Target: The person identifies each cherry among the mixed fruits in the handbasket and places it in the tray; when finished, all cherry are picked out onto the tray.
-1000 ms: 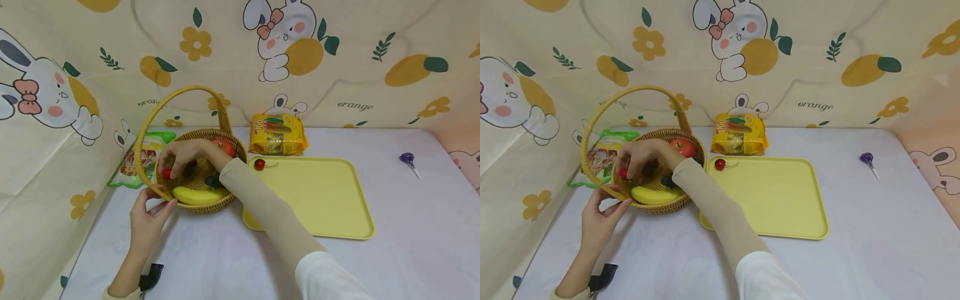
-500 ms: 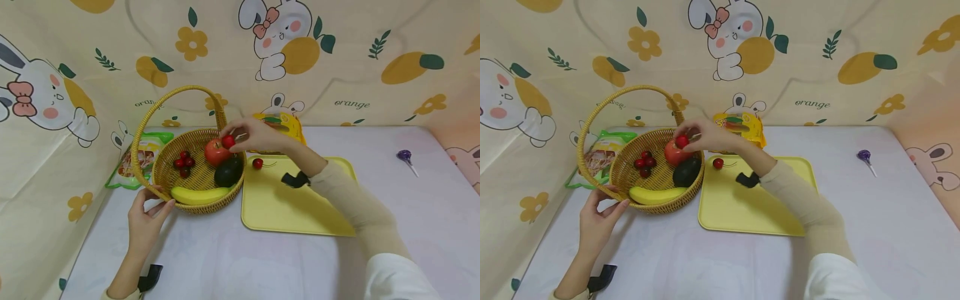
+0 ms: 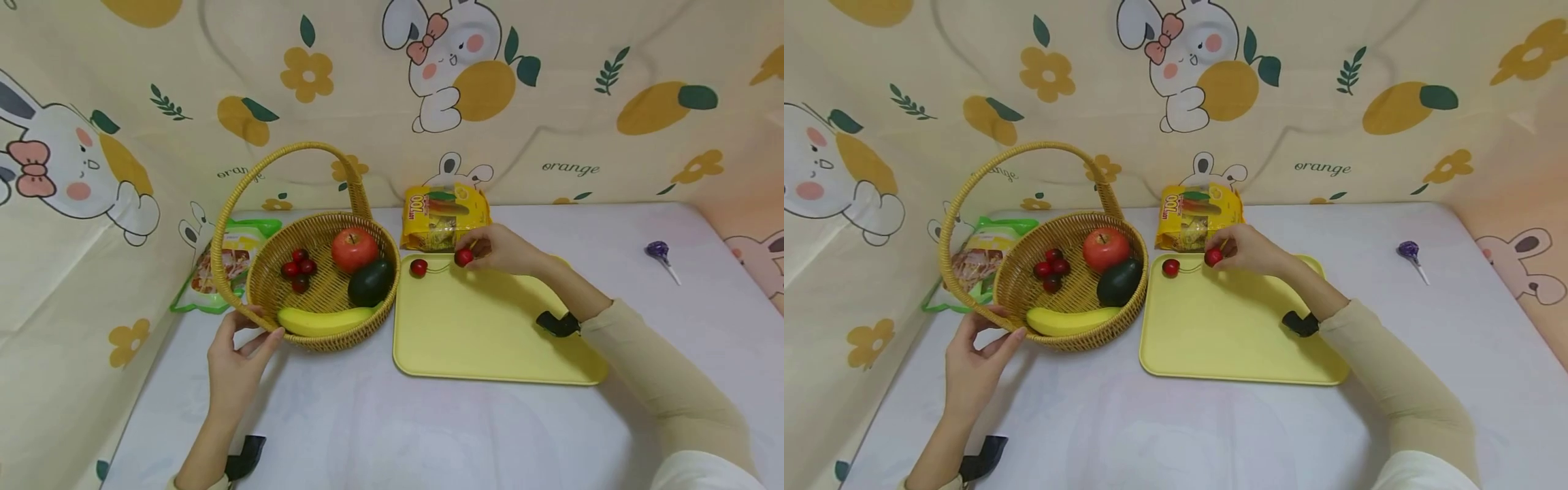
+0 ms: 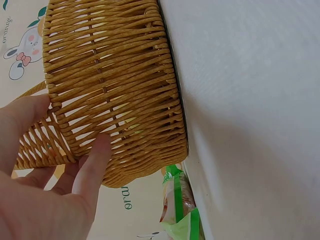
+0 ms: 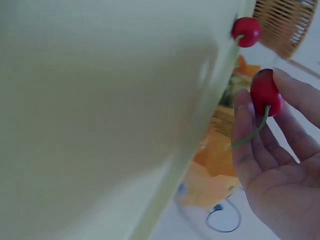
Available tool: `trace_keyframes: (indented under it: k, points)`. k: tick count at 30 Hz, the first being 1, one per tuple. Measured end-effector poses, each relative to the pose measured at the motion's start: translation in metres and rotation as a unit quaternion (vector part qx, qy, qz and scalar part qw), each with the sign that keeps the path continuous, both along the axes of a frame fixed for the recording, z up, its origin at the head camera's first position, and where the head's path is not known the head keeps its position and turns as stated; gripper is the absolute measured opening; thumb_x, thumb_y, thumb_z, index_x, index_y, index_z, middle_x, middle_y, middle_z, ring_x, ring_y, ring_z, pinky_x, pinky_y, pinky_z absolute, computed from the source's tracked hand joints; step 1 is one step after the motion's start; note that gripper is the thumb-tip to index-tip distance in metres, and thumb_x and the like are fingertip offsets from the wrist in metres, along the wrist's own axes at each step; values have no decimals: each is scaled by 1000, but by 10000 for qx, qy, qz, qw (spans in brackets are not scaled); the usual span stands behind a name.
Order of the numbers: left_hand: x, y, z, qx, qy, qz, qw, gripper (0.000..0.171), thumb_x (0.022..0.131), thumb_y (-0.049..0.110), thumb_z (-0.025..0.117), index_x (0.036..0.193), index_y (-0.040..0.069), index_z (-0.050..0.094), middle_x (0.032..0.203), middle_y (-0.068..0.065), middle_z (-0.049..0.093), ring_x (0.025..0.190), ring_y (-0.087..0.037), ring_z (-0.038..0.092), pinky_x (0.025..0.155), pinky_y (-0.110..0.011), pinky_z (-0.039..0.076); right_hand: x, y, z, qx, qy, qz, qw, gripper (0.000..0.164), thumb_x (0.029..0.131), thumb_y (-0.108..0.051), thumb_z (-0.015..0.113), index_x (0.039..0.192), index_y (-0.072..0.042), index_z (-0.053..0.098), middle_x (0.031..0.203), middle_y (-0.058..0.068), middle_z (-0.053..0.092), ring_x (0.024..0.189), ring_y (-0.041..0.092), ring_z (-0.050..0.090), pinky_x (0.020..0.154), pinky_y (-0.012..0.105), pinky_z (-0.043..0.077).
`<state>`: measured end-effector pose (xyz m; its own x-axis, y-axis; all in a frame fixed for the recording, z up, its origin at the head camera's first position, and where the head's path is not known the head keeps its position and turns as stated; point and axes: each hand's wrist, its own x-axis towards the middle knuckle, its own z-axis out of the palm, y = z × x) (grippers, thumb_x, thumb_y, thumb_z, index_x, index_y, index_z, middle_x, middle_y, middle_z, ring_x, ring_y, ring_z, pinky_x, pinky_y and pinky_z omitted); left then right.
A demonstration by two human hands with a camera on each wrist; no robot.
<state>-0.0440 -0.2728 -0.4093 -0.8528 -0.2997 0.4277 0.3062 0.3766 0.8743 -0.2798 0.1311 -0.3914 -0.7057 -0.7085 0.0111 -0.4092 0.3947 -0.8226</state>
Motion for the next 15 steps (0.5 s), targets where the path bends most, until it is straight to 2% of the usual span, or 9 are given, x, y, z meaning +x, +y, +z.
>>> trace_keyframes:
  k: [7,15]
  points:
    - [0,0,0,98,-49,-4,9999,44,82,-16,72,122,-13,54,112,-21,55,102,-22,54,80,-20,60,-2,8,-12,140,-235,-58,9996,32,83,8,74,114,10,66,108,20,67,93,32,67,77,23,60]
    - [0,0,-2,74,0,-25,10000,45,81,-17,73,122,-14,53,112,-20,56,102,-22,55,79,-20,60,-3,12,-18,428,19,-50,9991,31,82,3,78,112,7,68,103,15,69,92,28,66,78,22,59]
